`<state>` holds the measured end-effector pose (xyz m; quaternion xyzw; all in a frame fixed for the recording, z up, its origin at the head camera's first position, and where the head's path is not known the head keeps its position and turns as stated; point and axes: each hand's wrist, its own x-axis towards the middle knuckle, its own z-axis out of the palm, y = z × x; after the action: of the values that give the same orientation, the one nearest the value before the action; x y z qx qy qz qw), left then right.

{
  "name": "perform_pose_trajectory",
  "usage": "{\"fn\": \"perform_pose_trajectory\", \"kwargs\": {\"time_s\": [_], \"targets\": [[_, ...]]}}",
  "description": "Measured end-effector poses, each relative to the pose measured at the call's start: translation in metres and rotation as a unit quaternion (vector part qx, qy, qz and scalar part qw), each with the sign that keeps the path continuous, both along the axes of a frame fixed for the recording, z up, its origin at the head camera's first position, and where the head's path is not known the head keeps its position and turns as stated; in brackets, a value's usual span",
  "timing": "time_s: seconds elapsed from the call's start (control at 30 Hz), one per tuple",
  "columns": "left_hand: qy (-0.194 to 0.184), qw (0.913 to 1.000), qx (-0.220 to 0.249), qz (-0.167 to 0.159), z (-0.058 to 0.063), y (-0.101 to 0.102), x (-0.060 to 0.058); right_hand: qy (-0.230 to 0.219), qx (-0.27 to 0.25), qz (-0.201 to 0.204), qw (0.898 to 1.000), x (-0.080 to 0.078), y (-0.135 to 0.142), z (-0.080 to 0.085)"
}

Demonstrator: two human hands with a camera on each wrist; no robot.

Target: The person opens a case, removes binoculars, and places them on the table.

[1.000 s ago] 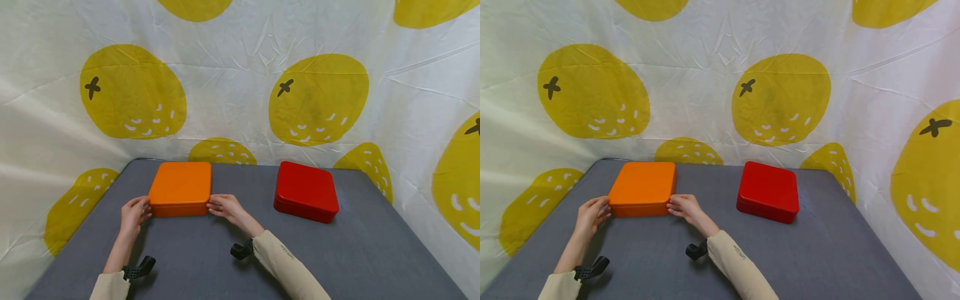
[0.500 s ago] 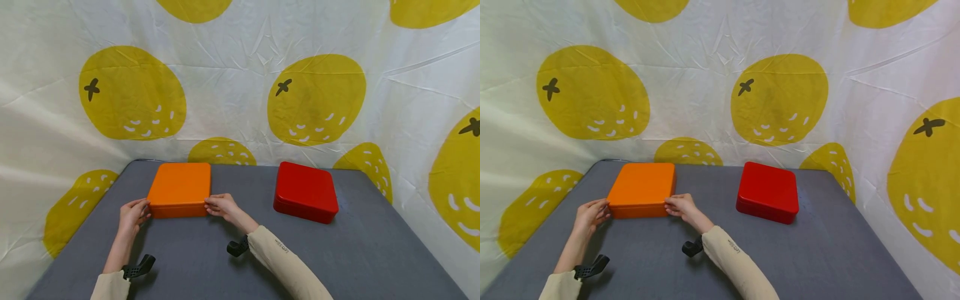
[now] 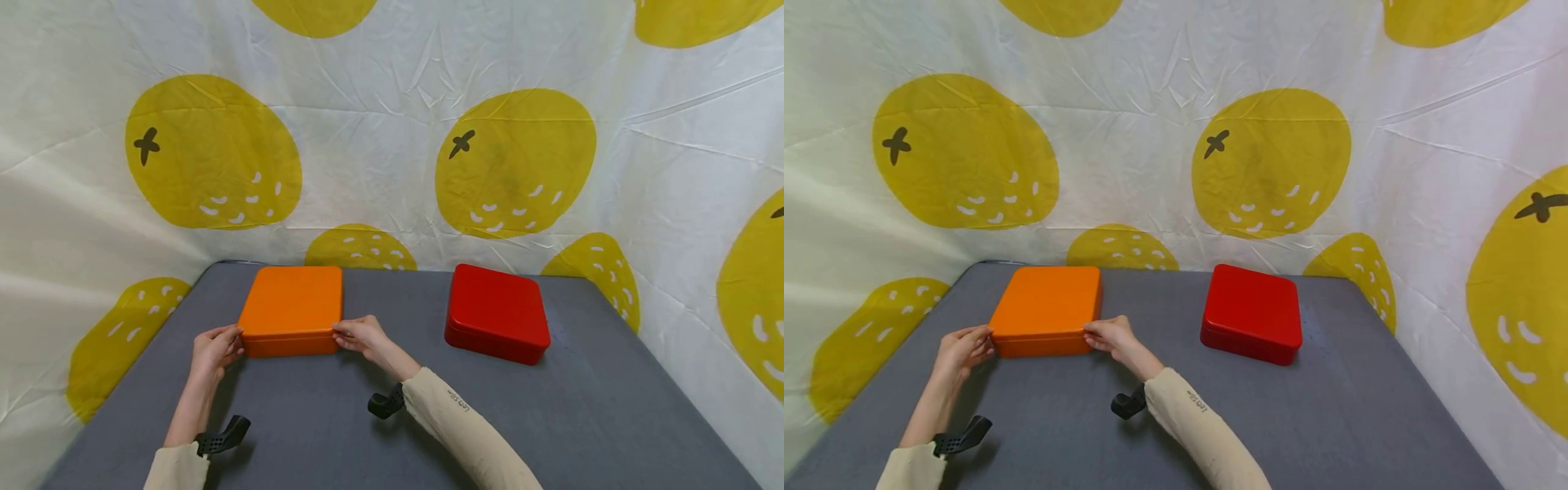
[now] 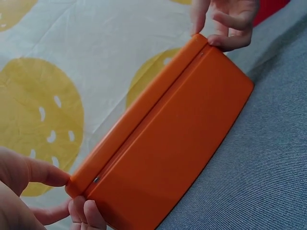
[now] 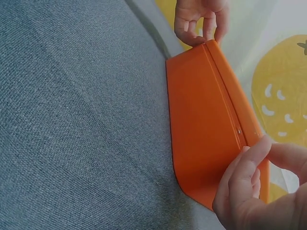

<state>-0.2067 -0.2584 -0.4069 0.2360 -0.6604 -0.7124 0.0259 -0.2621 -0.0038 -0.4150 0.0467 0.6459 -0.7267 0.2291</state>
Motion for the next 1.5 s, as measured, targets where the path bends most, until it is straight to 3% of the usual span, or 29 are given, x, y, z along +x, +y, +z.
{"fn": "perform_pose_trajectory", "kwargs": {"time_s": [0.63,0.93,1.5], "targets": [[0.009,0.9977,-0.036,-0.057,-0.004,-0.005,0.001,-0.006,0.007,-0.005,1.0,0.002,0.0,-0.001],[0.001,0.9914,-0.081,-0.103,0.004,-0.01,0.002,-0.001,0.0,-0.001,1.0,0.003,0.001,-0.003],[0.006,0.9966,-0.04,-0.072,0.007,-0.007,0.003,0.005,0.0,-0.008,1.0,0.002,-0.001,0.005]]}}
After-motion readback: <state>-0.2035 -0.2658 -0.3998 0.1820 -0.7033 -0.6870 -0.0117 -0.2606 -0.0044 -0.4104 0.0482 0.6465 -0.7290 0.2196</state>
